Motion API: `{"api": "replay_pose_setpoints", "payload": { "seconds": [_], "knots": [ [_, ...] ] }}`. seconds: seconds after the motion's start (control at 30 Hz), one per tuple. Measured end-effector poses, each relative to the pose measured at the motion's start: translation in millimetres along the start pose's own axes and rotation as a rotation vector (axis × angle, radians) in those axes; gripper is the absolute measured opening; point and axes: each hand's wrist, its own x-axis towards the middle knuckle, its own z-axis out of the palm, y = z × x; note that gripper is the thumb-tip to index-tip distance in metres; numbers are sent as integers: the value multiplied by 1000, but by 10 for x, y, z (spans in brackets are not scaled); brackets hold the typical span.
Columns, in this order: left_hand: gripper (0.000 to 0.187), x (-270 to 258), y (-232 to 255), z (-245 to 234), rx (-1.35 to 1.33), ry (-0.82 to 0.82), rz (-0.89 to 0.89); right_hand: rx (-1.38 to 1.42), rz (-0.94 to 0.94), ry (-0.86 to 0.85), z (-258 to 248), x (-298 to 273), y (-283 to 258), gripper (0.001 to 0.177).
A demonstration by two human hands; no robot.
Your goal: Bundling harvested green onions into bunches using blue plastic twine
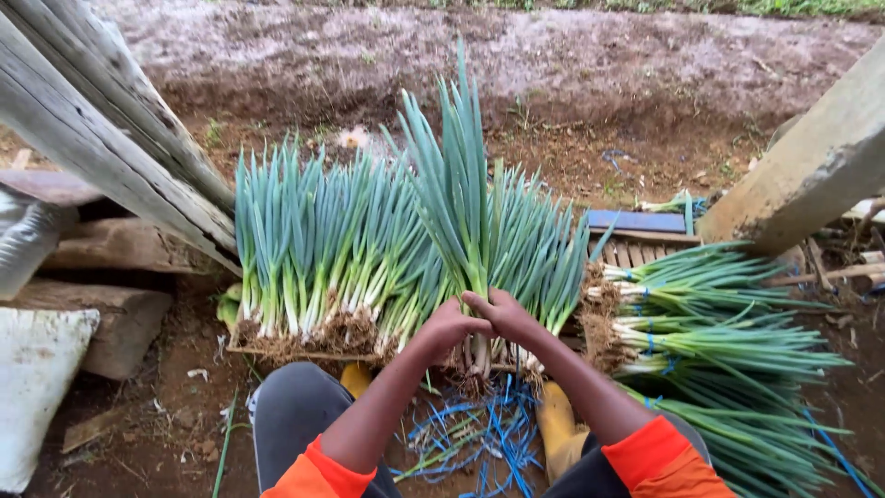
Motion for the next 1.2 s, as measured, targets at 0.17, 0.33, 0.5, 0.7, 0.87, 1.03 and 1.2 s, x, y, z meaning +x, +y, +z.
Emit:
{"api": "replay_pose_setpoints", "payload": {
  "seconds": [0.17, 0.33, 0.5, 0.7, 0.87, 1.03, 1.2],
  "knots": [
    [38, 406, 10, 87, -22, 164, -66, 106, -41, 4, -2, 178, -217, 72],
    [43, 453, 278, 69, -180, 215, -80, 65, 29, 178, -122, 112, -226, 60],
    [53, 702, 296, -129, -54, 193, -91, 183, 6, 265, -396, 139, -142, 40],
    [78, 691, 579, -175, -69, 56, -92, 368, -89, 296, -600, 153, -295, 39],
    [41, 746, 596, -195, -174, 47, -26, 416, -75, 357, -521, 352, -251, 17],
    [77, 586, 810, -79, 48, -44, -95, 214, 50, 435, -439, 443, -201, 4],
    [83, 627, 542, -4, 89, -22, 38, 186, 195, 414, -282, 637, 282, 5]
  ]
}}
